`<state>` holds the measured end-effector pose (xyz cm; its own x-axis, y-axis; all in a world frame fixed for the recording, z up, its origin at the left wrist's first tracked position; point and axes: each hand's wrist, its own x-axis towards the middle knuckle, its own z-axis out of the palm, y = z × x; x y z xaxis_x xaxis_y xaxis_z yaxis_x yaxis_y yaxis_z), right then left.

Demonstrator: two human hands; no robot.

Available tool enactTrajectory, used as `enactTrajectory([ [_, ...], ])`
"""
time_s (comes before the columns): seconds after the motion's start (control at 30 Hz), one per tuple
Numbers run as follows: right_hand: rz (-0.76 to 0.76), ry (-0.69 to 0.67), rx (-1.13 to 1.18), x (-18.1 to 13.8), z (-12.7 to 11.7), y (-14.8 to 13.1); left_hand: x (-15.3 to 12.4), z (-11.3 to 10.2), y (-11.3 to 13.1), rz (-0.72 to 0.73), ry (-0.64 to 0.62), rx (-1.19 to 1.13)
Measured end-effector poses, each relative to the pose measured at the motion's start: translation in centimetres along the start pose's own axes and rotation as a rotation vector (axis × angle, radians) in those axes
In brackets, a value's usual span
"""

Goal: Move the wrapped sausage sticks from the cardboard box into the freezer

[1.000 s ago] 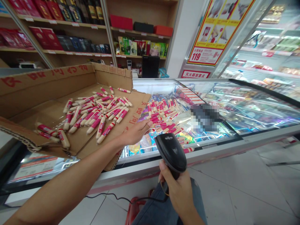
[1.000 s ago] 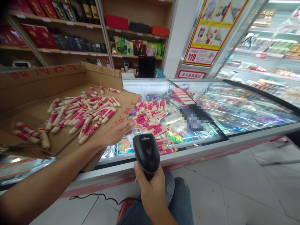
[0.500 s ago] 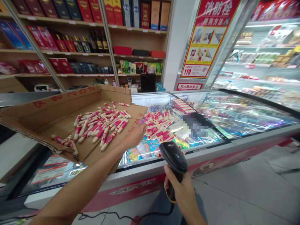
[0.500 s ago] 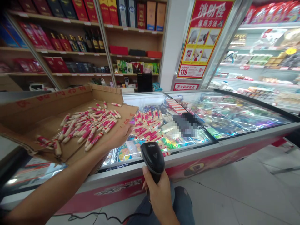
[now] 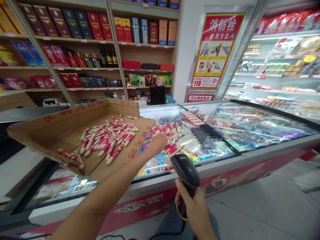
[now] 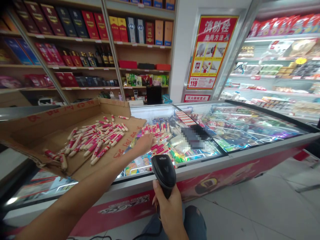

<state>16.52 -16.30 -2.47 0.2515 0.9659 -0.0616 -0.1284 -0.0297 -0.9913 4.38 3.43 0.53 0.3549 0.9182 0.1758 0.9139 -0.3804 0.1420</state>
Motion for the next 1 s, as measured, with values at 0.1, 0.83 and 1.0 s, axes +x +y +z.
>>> enactTrajectory([
  [0.1, -0.012, 0.014, 0.001, 0.2, 0.0, 0.0, -0.4, 0.4, 0.4, 0.02, 0.033, 0.098],
  [0.83, 0.049, -0.149, -0.191, 0.8, 0.7, -0.3, -6.8, -3.3, -3.5, -0.198, 0.127, 0.143],
  [1.0, 0.023, -0.238, -0.23, 0.5, 2.5, -0.3, -12.7, -5.0, -8.1, -0.469, 0.138, 0.224],
])
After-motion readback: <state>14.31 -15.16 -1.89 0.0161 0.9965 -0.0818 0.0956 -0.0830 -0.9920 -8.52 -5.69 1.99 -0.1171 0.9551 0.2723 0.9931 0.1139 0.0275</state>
